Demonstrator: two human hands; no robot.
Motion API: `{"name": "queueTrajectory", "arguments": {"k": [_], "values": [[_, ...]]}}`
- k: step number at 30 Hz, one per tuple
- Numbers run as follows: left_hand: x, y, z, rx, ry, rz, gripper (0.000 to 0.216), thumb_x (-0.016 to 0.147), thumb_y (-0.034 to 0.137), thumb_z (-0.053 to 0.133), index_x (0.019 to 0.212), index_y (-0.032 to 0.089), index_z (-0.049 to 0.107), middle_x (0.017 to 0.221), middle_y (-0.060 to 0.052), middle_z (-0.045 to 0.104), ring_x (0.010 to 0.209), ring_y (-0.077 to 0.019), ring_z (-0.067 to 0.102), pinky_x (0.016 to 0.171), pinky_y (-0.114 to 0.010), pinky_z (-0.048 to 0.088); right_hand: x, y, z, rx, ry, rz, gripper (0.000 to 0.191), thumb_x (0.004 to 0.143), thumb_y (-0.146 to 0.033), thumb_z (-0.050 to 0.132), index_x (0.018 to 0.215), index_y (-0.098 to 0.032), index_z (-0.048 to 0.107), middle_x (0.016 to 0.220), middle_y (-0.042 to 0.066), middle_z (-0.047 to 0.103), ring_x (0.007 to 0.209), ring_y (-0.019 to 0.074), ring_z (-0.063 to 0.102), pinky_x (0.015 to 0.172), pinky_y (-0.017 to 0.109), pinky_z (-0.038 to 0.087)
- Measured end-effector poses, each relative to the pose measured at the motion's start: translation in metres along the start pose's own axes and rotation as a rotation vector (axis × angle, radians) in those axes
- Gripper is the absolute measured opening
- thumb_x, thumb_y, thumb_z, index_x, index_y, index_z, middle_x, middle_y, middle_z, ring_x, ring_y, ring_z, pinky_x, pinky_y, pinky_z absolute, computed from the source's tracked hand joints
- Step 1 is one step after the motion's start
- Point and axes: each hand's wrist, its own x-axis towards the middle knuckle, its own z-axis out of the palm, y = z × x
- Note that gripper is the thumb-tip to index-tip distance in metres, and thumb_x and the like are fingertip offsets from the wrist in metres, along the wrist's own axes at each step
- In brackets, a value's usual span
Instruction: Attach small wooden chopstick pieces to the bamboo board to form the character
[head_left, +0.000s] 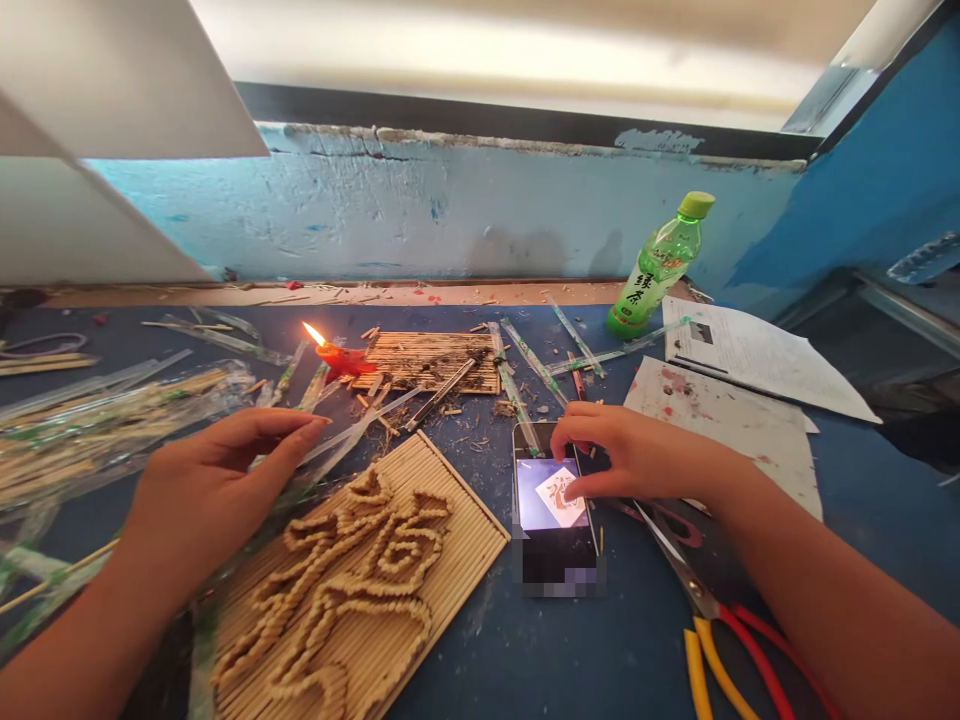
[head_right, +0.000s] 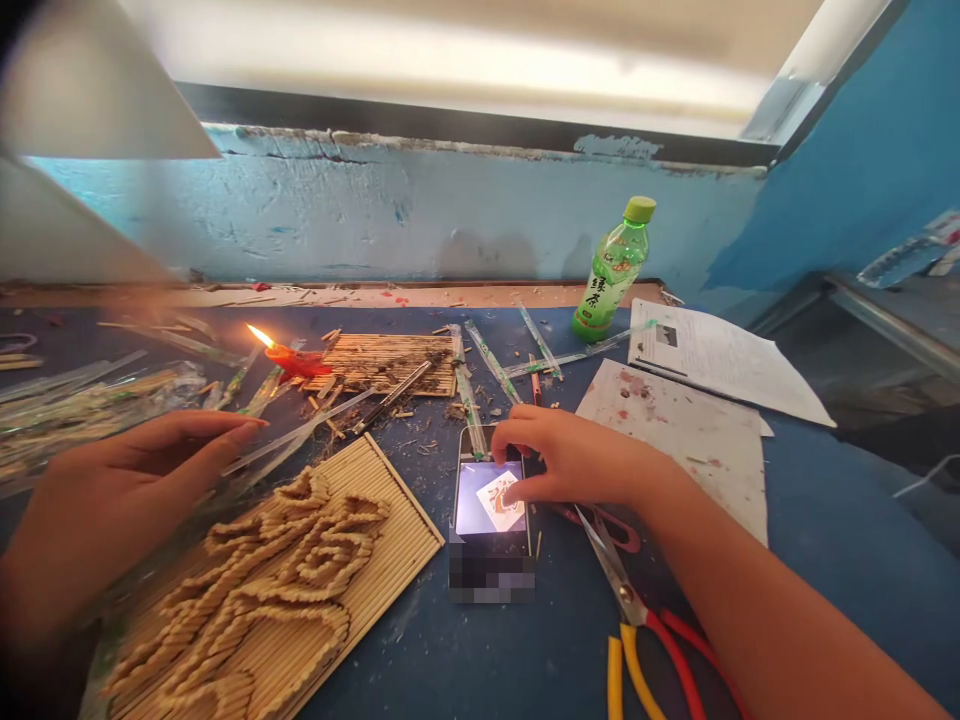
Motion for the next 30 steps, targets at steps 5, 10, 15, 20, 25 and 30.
{"name": "queueTrajectory", "arguments": {"k": [5, 10, 15, 20, 25, 30], "values": [[-0.003, 0.003, -0.001, -0.033, 0.014, 0.040, 0.022, 0.074, 0.048, 0.069, 0.079, 0.027, 0.075, 0.076, 0.002, 0.076, 0.072, -0.0199, 0.065, 0.073, -0.032, 0.048, 0.004, -0.002, 0.006, 0.034, 0.006, -0.046, 0.024, 0.089, -0.042, 0.070, 0.097, -0.022, 0.062, 0.096, 0.000, 0.056, 0.079, 0.0143, 0.053, 0.073, 0.029, 0.042], [-0.004, 0.001, -0.002, -0.069, 0.016, 0.111, 0.021, 0.073, 0.046, 0.070, 0.079, 0.026, 0.075, 0.076, 0.002, 0.075, 0.072, -0.0186, 0.065, 0.073, -0.031, 0.049, -0.001, 0.003, 0.004, 0.092, -0.014, -0.130, 0.017, 0.092, -0.037, 0.068, 0.102, -0.027, 0.077, 0.093, 0.000, 0.051, 0.080, 0.0128, 0.054, 0.075, 0.027, 0.043], [-0.004, -0.001, -0.004, -0.047, -0.010, 0.134, 0.019, 0.075, 0.044, 0.071, 0.080, 0.026, 0.075, 0.079, 0.002, 0.075, 0.072, -0.0185, 0.064, 0.070, -0.031, 0.048, -0.001, 0.002, 0.008, 0.072, -0.143, -0.054, 0.033, 0.086, -0.044, 0.073, 0.118, -0.037, 0.074, 0.099, 0.000, 0.049, 0.079, 0.0121, 0.055, 0.070, 0.026, 0.043], [-0.009, 0.006, -0.004, -0.086, 0.015, 0.150, 0.015, 0.075, 0.041, 0.072, 0.077, 0.028, 0.075, 0.079, 0.003, 0.075, 0.074, -0.0190, 0.066, 0.073, -0.032, 0.051, 0.002, -0.001, 0.013, 0.082, -0.102, -0.087, 0.045, 0.080, -0.048, 0.078, 0.123, -0.037, 0.072, 0.096, 0.000, 0.050, 0.077, 0.0126, 0.053, 0.069, 0.026, 0.042], [-0.011, 0.007, -0.003, -0.078, 0.025, 0.156, 0.014, 0.077, 0.039, 0.072, 0.080, 0.026, 0.076, 0.080, 0.002, 0.075, 0.076, -0.0181, 0.067, 0.076, -0.031, 0.053, 0.000, 0.001, 0.010, 0.104, 0.016, -0.127, 0.039, 0.088, -0.042, 0.071, 0.126, -0.034, 0.069, 0.092, 0.000, 0.053, 0.076, 0.0122, 0.054, 0.069, 0.026, 0.043], [-0.008, -0.006, -0.003, -0.108, -0.011, 0.231, 0.011, 0.082, 0.033, 0.072, 0.084, 0.022, 0.075, 0.085, 0.001, 0.074, 0.077, -0.0150, 0.065, 0.077, -0.028, 0.053, 0.002, 0.006, 0.010, -0.005, 0.264, -0.154, 0.019, 0.097, -0.032, 0.059, 0.105, -0.025, 0.075, 0.083, 0.001, 0.060, 0.071, 0.0129, 0.056, 0.067, 0.027, 0.043]]}}
